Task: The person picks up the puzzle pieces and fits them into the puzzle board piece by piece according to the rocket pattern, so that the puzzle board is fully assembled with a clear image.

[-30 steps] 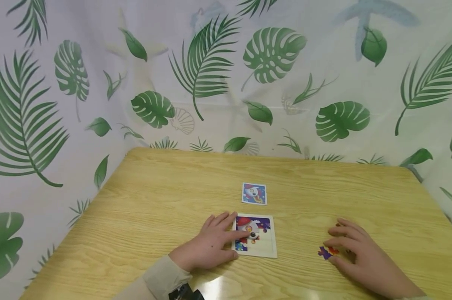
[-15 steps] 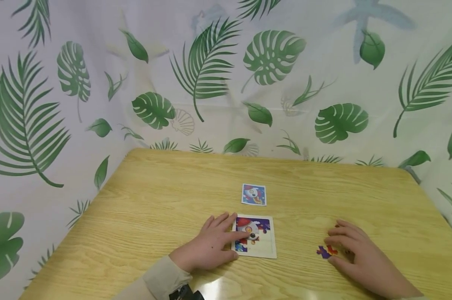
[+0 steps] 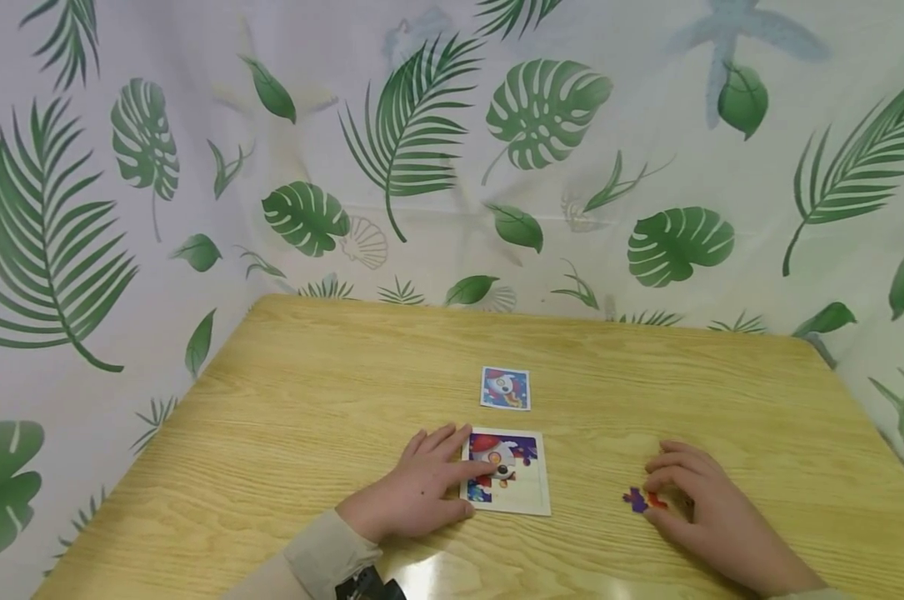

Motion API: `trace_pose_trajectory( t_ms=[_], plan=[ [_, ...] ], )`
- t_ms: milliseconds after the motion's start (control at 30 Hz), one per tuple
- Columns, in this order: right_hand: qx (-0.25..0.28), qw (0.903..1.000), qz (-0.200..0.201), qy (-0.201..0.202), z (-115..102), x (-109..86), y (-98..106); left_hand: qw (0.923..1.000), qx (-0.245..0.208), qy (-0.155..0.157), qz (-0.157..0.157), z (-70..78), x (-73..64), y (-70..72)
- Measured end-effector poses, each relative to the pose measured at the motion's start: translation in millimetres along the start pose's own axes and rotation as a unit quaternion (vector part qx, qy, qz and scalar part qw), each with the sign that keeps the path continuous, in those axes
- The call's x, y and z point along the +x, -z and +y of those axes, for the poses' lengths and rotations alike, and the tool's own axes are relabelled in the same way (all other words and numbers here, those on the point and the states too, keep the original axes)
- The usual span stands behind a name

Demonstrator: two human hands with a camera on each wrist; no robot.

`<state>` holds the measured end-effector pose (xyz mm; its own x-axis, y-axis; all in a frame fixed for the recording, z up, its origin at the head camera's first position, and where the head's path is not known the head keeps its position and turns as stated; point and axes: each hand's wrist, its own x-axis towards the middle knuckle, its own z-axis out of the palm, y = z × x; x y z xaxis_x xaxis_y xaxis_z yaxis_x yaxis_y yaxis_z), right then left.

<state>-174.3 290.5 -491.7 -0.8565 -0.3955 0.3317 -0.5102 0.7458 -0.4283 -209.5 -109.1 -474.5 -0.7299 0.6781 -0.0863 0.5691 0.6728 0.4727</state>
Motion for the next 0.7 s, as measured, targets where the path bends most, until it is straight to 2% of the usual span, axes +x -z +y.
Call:
trace_pose_trajectory(
  t_ms=[233,467,600,700],
  plan=[
    [0.046,0.9986,0.004,0.024,-37,23.3,-31,1.0,-0.004,0.005,0.001,0.5,-0.9,1.8],
    [0.079,0.9965,-0.028,0.007,-69,46.9,-58,0.9999,0.0,0.013,-0.003,2.6,1.2,1.4],
    [0.079,0.9962,-0.035,0.013,-83,57.8,-70,0.9998,-0.003,0.016,-0.014,3.7,1.8,1.4],
    [0.059,0.9974,-0.037,0.019,-92,63.4,-76,0.9998,-0.003,0.012,-0.016,4.3,1.9,1.5]
  ],
)
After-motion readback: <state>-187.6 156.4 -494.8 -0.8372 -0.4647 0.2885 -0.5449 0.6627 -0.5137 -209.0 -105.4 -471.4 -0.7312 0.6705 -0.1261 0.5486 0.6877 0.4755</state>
